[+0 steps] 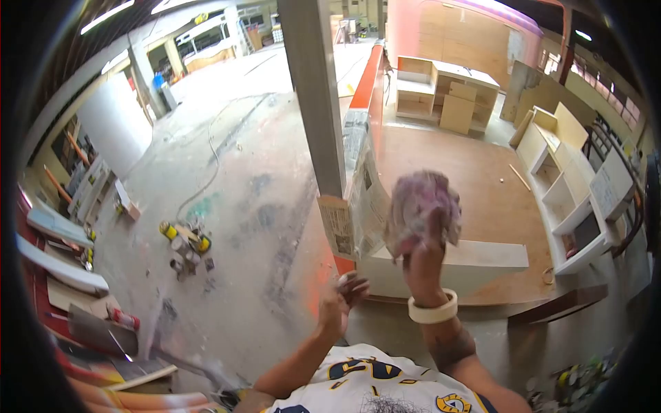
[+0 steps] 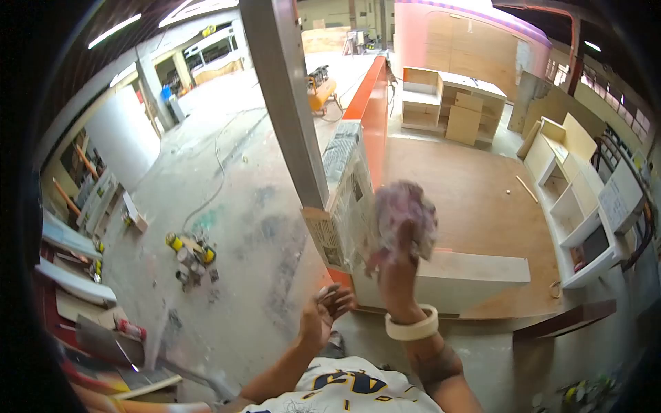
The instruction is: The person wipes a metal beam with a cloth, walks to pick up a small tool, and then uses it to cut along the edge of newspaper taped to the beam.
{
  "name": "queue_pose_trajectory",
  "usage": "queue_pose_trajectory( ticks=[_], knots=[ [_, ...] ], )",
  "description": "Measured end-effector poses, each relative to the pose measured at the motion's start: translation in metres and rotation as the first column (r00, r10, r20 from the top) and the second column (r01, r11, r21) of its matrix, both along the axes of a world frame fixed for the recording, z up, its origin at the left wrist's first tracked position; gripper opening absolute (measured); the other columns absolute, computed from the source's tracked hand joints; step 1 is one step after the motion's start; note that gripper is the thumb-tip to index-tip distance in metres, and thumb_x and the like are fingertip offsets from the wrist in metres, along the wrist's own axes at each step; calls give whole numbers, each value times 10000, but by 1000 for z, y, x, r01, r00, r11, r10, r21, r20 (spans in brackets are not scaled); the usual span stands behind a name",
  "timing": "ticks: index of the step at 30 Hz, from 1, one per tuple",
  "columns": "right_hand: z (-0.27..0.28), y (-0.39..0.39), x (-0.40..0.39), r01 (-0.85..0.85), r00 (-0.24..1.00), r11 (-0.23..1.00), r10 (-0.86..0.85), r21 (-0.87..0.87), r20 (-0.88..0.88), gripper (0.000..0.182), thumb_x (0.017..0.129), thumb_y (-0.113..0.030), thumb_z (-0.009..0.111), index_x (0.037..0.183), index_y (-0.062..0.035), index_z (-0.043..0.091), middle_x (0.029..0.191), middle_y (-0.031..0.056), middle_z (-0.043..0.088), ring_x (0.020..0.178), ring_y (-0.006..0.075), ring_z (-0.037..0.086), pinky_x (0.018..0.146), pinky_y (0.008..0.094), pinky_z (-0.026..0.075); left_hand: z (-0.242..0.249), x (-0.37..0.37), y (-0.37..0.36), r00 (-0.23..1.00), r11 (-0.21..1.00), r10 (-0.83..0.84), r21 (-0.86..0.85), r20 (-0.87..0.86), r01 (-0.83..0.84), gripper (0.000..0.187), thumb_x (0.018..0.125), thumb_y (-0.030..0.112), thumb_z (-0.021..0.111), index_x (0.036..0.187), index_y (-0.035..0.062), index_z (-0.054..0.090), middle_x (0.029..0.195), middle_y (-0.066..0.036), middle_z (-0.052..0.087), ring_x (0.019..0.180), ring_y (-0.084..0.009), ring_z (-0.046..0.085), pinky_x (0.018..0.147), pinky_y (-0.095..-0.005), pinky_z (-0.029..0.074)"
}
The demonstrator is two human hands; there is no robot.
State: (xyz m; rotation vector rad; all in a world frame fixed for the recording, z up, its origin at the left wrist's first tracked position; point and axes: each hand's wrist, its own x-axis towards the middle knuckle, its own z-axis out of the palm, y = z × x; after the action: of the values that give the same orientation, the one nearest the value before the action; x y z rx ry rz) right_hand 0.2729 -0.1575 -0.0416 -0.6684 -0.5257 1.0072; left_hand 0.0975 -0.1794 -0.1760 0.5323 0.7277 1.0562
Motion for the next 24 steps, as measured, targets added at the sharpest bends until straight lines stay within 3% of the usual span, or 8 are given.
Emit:
queue_pose_trajectory(
  ticks=[2, 4, 9, 14, 17, 20, 23, 24],
  knots=[
    [20, 59, -22, 221, 817, 925, -349, 310, 460, 595, 1048, -211, 594, 1543, 15, 352, 1518, 241, 441, 1375, 356, 494, 1144, 432, 420, -24, -28, -1, 999, 999, -2, -48, -43, -1, 391, 1052, 322, 485, 1253, 0, 582, 1196, -224, 688, 1110, -353, 683, 1010, -476, 533],
    [51, 111, -47, 163, 412, 834, -542, 526, 732, 713, 1006, -109, 607, 1601, 40, 243, 1646, 288, 255, 1520, 439, 288, 1257, 503, 245, -43, -59, -7, 997, 997, -5, -71, -83, -1, 401, 1042, 331, 487, 1252, 4, 588, 1197, -225, 689, 1108, -372, 682, 987, -489, 536],
    [18, 147, -89, 226, 198, 801, -595, 555, 779, 714, 990, -124, 619, 1596, 34, 275, 1617, 316, 303, 1503, 520, 268, 1235, 540, 250, -57, -119, -22, 959, 967, 151, -165, -240, -193, 421, 1027, 296, 409, 1193, -37, 606, 1167, -228, 684, 1116, -421, 661, 958, -516, 539],
    [37, 163, -99, 337, 266, 751, -654, 568, 708, 537, 978, -64, 590, 1479, 65, 446, 1553, 317, 403, 1466, 521, 341, 1191, 561, 296, -89, -156, -11, 908, 901, 305, -222, -286, -372, 414, 1034, 287, 411, 1187, -60, 577, 1149, -268, 673, 1040, -434, 679, 939, -520, 554],
    [141, 195, -88, 268, 150, 540, -841, 798, 519, 492, 989, -106, 590, 1440, 49, 473, 1509, 314, 451, 1421, 532, 389, 1164, 582, 321, -164, -187, 5, 976, 980, 186, -49, -115, -192, 772, 986, 630, 535, 1431, -1, 514, 1434, -278, 576, 1306, -496, 568, 1052, -653, 491],
    [277, 236, -75, 132, -240, 116, -960, 984, 145, 536, 995, -183, 578, 1467, 17, 420, 1490, 315, 460, 1374, 534, 436, 1125, 574, 389, -177, -192, 12, 994, 991, 92, 103, -61, -85, 732, 1014, 586, 521, 1423, -21, 509, 1397, -267, 603, 1302, -504, 566, 1048, -632, 508],
    [436, 292, -69, 118, -527, 2, -847, 993, 65, 643, 961, -287, 607, 1519, -70, 372, 1520, 291, 435, 1386, 504, 442, 1094, 540, 451, -168, -185, 16, 992, 993, 44, 118, -120, -30, 737, 1007, 591, 533, 1432, -11, 506, 1434, -270, 571, 1316, -528, 541, 1083, -650, 474],
    [482, 314, -72, 174, -821, -77, -562, 982, 101, 752, 980, -431, 620, 1622, -195, 308, 1597, 252, 381, 1434, 465, 418, 1092, 513, 470, -175, -190, 20, 996, 990, -2, 137, -86, 14, 742, 1002, 599, 536, 1437, -2, 507, 1451, -268, 557, 1330, -530, 528, 1100, -655, 453]
  ],
)
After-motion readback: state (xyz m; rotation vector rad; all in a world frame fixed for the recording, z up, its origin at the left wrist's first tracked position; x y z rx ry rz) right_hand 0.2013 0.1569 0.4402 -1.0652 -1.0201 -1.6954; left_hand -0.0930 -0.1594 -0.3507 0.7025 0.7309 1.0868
